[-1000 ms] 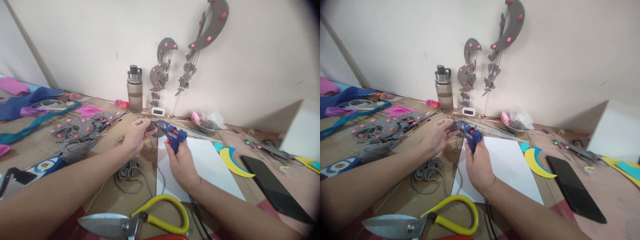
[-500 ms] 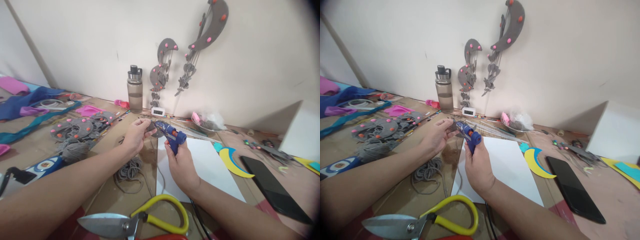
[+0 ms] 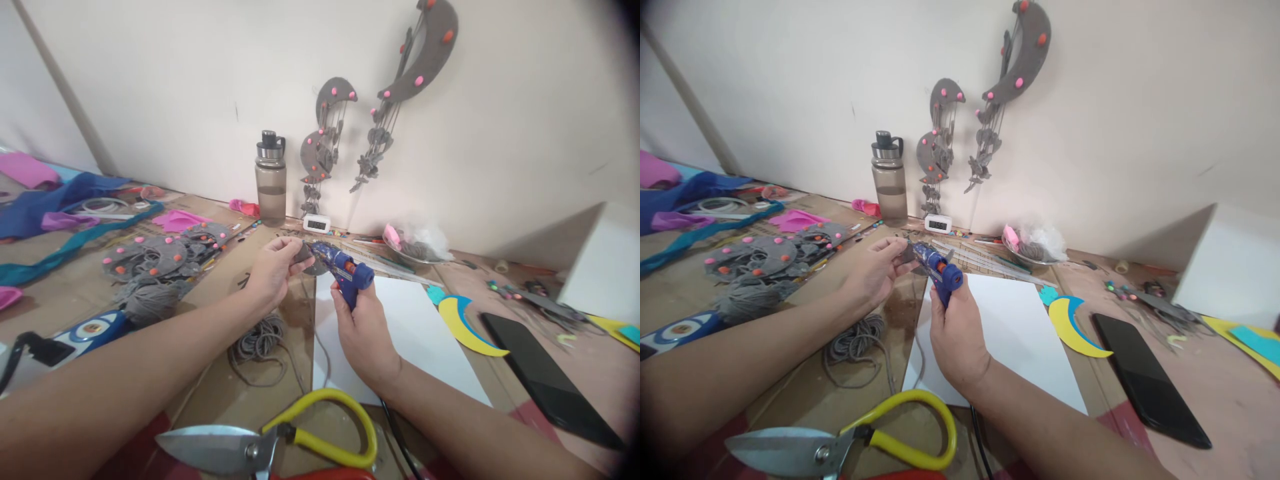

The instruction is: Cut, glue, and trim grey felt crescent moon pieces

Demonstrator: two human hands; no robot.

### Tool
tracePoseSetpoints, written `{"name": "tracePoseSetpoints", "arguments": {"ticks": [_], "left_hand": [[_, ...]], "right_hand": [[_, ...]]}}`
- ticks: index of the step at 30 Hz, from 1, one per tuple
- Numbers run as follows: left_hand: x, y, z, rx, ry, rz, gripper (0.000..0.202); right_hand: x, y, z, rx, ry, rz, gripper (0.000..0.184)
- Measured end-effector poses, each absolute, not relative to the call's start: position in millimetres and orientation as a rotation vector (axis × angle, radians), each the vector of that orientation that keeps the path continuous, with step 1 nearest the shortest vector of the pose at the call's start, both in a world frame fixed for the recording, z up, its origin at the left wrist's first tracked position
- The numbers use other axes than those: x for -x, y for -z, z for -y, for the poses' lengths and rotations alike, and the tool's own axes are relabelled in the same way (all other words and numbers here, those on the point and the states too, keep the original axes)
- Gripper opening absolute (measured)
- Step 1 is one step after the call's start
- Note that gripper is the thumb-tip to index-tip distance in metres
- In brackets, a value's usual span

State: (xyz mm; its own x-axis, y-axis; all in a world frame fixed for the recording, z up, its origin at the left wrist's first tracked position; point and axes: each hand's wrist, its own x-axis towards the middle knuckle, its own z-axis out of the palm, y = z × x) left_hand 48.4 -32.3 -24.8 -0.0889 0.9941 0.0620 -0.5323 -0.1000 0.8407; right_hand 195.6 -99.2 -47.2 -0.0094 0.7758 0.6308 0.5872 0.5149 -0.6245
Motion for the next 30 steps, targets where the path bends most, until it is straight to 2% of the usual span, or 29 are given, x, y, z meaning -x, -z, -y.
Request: {"name": "tracePoseSetpoints", "arguments": {"ticks": [30], "left_hand": [[-48.4,26.4,30.8,-0.778,-1.547,-0.785,0.017]], "right_hand": [[-196.9,49.1,97.6,1.197,-0.221,1.730,0.035]]}}
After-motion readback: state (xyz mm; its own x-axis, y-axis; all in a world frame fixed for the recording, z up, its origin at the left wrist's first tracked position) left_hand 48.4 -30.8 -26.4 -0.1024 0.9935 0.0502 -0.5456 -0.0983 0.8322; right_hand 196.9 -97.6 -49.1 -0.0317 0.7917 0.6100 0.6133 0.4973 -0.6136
